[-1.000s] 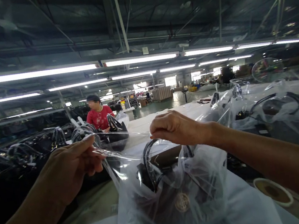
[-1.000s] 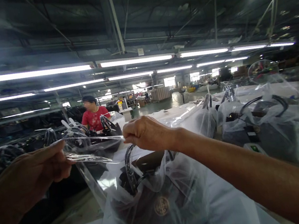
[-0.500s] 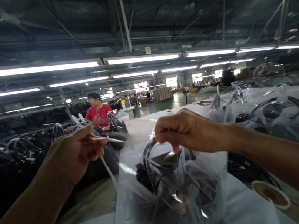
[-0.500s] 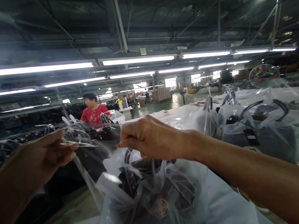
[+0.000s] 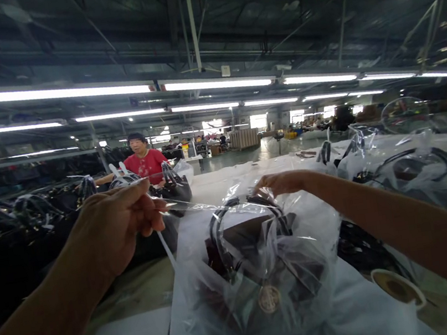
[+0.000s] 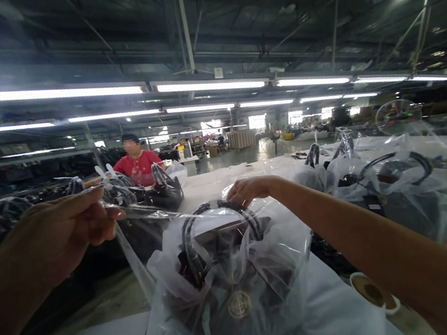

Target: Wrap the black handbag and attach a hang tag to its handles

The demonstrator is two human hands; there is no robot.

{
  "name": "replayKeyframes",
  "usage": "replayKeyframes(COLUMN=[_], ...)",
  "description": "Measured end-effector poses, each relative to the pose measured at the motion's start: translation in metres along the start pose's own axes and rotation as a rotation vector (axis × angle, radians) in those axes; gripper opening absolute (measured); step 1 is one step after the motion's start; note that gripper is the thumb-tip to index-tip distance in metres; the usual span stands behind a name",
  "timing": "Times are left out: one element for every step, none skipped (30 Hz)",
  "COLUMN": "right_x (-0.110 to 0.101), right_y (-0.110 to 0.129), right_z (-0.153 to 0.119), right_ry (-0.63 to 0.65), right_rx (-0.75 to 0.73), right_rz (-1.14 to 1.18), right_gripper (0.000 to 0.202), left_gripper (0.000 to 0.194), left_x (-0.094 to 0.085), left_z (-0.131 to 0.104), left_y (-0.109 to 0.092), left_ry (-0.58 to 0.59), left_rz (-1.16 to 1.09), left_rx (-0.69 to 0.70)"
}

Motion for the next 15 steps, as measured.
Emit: replayKeyframes(right_x=[0.006, 0.013, 0.021, 0.029, 0.034, 0.037, 0.037, 0.037, 0.037, 0.039, 0.043, 0.048, 0.051, 0.054, 0.054], right_y=[-0.004, -0.007, -0.009, -0.011, -0.011, -0.01, -0.007, -0.002, 0.004, 0.013, 0.023, 0.032, 0.039, 0.044, 0.045], right_z=[0.005, 0.011, 0.017, 0.023, 0.028, 0.032, 0.036, 0.037, 0.038, 0.036, 0.032, 0.028, 0.023, 0.019, 0.016], right_ry=[0.039, 0.094, 0.157, 0.215, 0.254, 0.269, 0.266, 0.251, 0.241, 0.248, 0.27, 0.298, 0.302, 0.277, 0.222], right_rx=[0.019, 0.042, 0.068, 0.093, 0.112, 0.122, 0.119, 0.112, 0.094, 0.057, 0.011, -0.034, -0.084, -0.134, -0.176], right_rz=[0.043, 0.097, 0.145, 0.179, 0.191, 0.181, 0.168, 0.162, 0.175, 0.204, 0.239, 0.259, 0.24, 0.184, 0.109], right_gripper=[0.024, 0.026, 0.028, 0.031, 0.034, 0.035, 0.035, 0.034, 0.031, 0.028, 0.025, 0.02, 0.016, 0.012, 0.009], left_gripper=[0.03, 0.031, 0.031, 0.031, 0.031, 0.03, 0.029, 0.027, 0.026, 0.025, 0.024, 0.024, 0.024, 0.025, 0.025], left_x=[0.002, 0.004, 0.006, 0.007, 0.007, 0.005, 0.003, -0.001, -0.004, -0.008, -0.01, -0.01, -0.009, -0.007, -0.004], left_z=[-0.002, -0.003, -0.005, -0.006, -0.006, -0.006, -0.005, -0.004, -0.002, 0.0, 0.002, 0.004, 0.005, 0.004, 0.002], left_y=[-0.002, -0.004, -0.005, -0.007, -0.008, -0.009, -0.008, -0.007, -0.006, -0.004, -0.003, -0.003, -0.004, -0.005, -0.006], left_ry=[0.006, 0.011, 0.017, 0.024, 0.025, 0.022, 0.014, 0.002, -0.012, -0.025, -0.029, -0.024, -0.017, -0.007, 0.004], left_rz=[-0.004, -0.002, 0.003, 0.01, 0.019, 0.024, 0.023, 0.013, -0.001, -0.019, -0.038, -0.054, -0.065, -0.07, -0.075], left_rx=[0.001, 0.005, 0.012, 0.017, 0.024, 0.027, 0.023, 0.014, 0.004, -0.005, -0.007, -0.005, 0.005, 0.016, 0.024])
Point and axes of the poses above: each hand's wrist, its own z-axis towards the middle knuckle, its own x-axis out of the palm, y = z × x, the point moved 9 cm from there along z, towards the middle knuckle, and after that the axes turned 7 degrees about z, right-handed, at the moved point
